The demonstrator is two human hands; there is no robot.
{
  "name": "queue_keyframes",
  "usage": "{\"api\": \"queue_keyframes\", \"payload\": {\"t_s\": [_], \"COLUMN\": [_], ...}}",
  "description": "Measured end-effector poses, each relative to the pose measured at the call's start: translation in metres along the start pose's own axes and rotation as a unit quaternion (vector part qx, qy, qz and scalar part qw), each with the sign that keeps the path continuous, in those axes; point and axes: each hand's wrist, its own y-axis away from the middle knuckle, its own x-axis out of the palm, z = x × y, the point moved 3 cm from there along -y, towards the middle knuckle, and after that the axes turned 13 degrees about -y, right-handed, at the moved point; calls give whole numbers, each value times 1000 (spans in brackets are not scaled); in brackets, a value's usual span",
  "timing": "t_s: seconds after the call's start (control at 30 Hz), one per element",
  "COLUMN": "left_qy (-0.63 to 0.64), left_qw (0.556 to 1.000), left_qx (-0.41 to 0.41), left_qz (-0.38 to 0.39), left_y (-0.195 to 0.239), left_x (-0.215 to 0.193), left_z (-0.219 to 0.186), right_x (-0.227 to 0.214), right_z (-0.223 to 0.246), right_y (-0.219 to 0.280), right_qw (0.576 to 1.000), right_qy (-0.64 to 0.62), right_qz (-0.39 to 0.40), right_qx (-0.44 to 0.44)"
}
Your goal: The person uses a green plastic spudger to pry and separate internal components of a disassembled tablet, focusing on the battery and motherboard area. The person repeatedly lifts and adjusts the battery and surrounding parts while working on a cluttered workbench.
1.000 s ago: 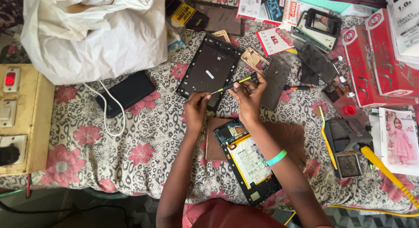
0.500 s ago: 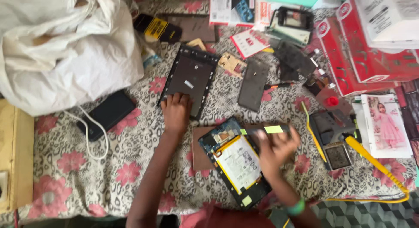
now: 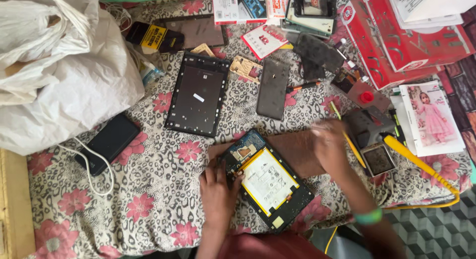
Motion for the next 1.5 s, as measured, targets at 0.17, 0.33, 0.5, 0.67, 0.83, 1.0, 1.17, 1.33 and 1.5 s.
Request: {"api": "queue_keyframes", "payload": {"t_s": [0.17, 0.33, 0.5, 0.67, 0.83, 1.0, 1.17, 1.33, 1.5], "left_qy": [34, 18, -33, -38, -29, -57, -72, -72, -51], "left_qw": [995, 993, 991, 990, 990, 986, 986, 988, 995], "left_qx": [-69, 16, 32, 20, 10, -5, 1, 7, 37], "left_qz": [55, 113, 122, 137, 137, 154, 151, 136, 83], "left_y": [23, 43, 50, 48, 47, 45, 44, 40, 31], "left_x": [15, 20, 21, 20, 17, 15, 9, 6, 8], "left_z": [0, 5, 2, 2, 3, 1, -1, -2, 5], "right_x": [71, 87, 129, 141, 136, 136, 119, 75, 64], "right_z": [-14, 30, 87, 114, 99, 68, 34, 2, -28], "right_y": [-43, -51, -69, -80, -86, -89, -91, -97, -96], "right_qw": [939, 973, 937, 891, 865, 866, 960, 959, 867], "right_qy": [161, -28, -61, -15, -50, -54, -69, 137, 266], "right_qz": [287, 227, 343, 445, 477, 479, 272, 248, 417], "right_qx": [-102, 14, 12, -86, -150, -133, -24, -26, 59]}}
